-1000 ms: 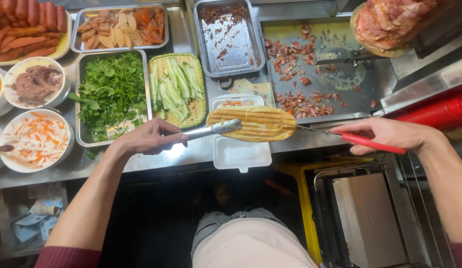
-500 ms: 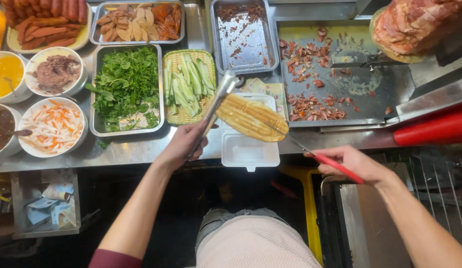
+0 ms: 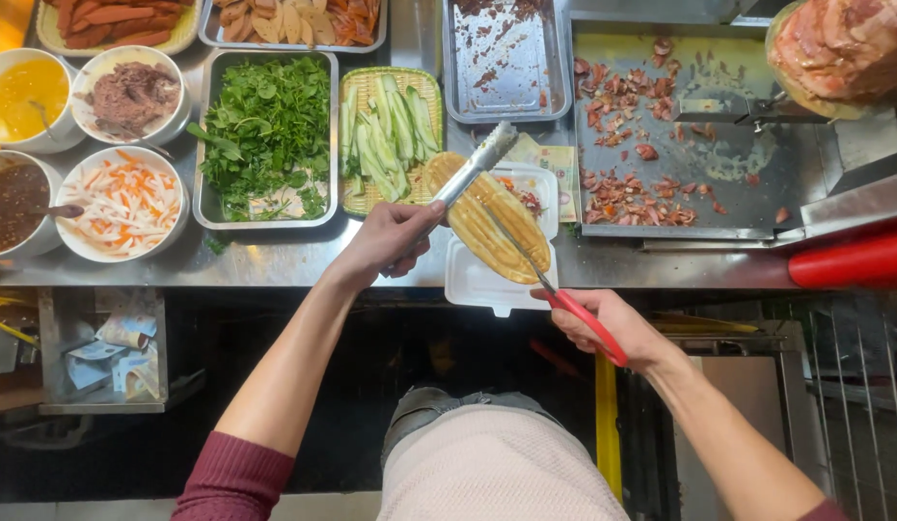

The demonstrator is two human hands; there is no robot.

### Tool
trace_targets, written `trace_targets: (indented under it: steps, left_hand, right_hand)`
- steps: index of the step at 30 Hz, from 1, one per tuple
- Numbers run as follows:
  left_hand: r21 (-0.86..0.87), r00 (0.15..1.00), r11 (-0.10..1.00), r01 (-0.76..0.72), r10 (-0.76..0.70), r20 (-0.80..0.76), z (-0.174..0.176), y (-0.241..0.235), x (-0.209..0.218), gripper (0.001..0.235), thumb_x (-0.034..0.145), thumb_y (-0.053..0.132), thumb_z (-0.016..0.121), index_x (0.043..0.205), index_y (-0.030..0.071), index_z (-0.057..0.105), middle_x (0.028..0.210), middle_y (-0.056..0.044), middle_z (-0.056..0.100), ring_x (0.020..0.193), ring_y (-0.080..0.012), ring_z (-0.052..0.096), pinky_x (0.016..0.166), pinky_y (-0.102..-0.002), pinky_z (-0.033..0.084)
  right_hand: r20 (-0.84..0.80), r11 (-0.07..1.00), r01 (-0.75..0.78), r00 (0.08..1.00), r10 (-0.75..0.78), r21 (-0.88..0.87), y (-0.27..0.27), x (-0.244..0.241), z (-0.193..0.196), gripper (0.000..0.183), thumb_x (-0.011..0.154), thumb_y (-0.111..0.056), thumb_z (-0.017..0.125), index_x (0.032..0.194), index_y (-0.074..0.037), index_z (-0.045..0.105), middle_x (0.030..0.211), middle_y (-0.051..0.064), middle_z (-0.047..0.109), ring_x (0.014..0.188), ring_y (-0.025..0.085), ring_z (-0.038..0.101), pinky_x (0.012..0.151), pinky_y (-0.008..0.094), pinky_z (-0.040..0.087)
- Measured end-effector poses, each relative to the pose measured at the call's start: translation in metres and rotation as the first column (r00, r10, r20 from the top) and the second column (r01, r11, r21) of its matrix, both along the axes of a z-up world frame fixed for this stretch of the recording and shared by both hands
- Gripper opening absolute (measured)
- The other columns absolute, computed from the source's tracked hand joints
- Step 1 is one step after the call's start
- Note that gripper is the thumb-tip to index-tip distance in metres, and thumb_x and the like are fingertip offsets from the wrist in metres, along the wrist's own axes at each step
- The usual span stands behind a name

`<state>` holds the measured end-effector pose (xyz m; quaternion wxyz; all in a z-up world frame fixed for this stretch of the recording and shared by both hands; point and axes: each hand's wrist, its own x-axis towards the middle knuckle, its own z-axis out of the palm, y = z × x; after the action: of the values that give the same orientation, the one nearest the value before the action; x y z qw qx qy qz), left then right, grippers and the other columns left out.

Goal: The person assembles a meal in a white styrofoam container by adding various ingredients from metal trays, including sliced cucumbers, shredded carrots, sliced meat, and fresh herbs. They use tongs to place the items and scissors to cut a grilled bread item into the container.

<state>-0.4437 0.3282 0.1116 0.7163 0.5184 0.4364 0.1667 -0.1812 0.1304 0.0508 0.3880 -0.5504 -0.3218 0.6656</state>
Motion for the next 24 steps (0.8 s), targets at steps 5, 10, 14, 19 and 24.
trace_targets:
  steps: [5, 10, 14, 19, 24]
  left_hand:
    - [-0.010, 1.000, 1.000, -0.004, 0.004, -0.022, -0.010, 0.001, -0.003, 0.050, 0.097, 0.040, 0.072, 0.061, 0.010, 0.052, 0.046, -0.005, 0.038, 0.031, -0.0121, 0.039, 0.026, -0.024, 0.030]
    - [-0.010, 0.994, 0.997, -0.074, 0.073, -0.079, -0.022, 0.009, -0.010, 0.048, 0.097, 0.047, 0.068, 0.070, 0.009, 0.058, 0.052, -0.006, 0.044, 0.035, -0.0130, 0.045, 0.027, -0.025, 0.036]
    - [-0.077, 0.994, 0.997, -0.011, 0.003, -0.109, -0.040, 0.014, -0.014, 0.049, 0.095, 0.048, 0.072, 0.077, 0.003, 0.064, 0.052, -0.006, 0.042, 0.037, -0.0122, 0.042, 0.031, -0.024, 0.034]
    - [-0.076, 0.987, 0.992, -0.104, 0.093, -0.133, -0.076, 0.016, -0.036, 0.046, 0.094, 0.046, 0.075, 0.092, 0.000, 0.072, 0.055, -0.010, 0.046, 0.038, -0.0137, 0.044, 0.032, -0.025, 0.036]
    - [-0.353, 0.913, 0.851, -0.389, 0.407, -0.027, -0.105, -0.020, -0.038, 0.047, 0.103, 0.049, 0.057, 0.112, 0.003, 0.058, 0.062, -0.002, 0.039, 0.038, -0.0066, 0.036, 0.032, -0.019, 0.028]
  right_hand:
    - [0.026, 1.000, -0.022, 0.999, 0.022, -0.006, 0.009, -0.002, -0.034, 0.027, 0.098, -0.024, 0.072, 0.083, -0.003, 0.067, 0.060, 0.004, 0.047, 0.050, 0.012, 0.044, 0.042, 0.024, 0.038]
    - [0.072, 0.998, -0.045, 0.996, 0.048, -0.051, 0.016, -0.001, -0.043, 0.027, 0.099, -0.025, 0.073, 0.082, -0.005, 0.067, 0.060, 0.003, 0.047, 0.050, 0.011, 0.043, 0.042, 0.023, 0.038]
    - [0.143, 0.997, -0.047, 0.988, 0.057, -0.068, 0.027, -0.013, -0.011, 0.031, 0.096, -0.025, 0.076, 0.076, -0.004, 0.067, 0.049, 0.004, 0.046, 0.038, 0.011, 0.042, 0.036, 0.022, 0.036]
    - [0.242, 0.994, -0.038, 0.968, 0.061, -0.099, 0.013, -0.014, 0.017, 0.022, 0.089, -0.017, 0.077, 0.099, 0.002, 0.075, 0.044, 0.009, 0.051, 0.033, 0.012, 0.046, 0.035, 0.020, 0.038]
    - [0.637, 0.891, 0.439, 0.721, -0.273, -0.114, -0.002, 0.025, -0.060, 0.078, 0.077, -0.044, 0.092, 0.139, -0.007, 0.062, 0.109, 0.016, 0.076, 0.098, 0.023, 0.074, 0.081, 0.030, 0.062]
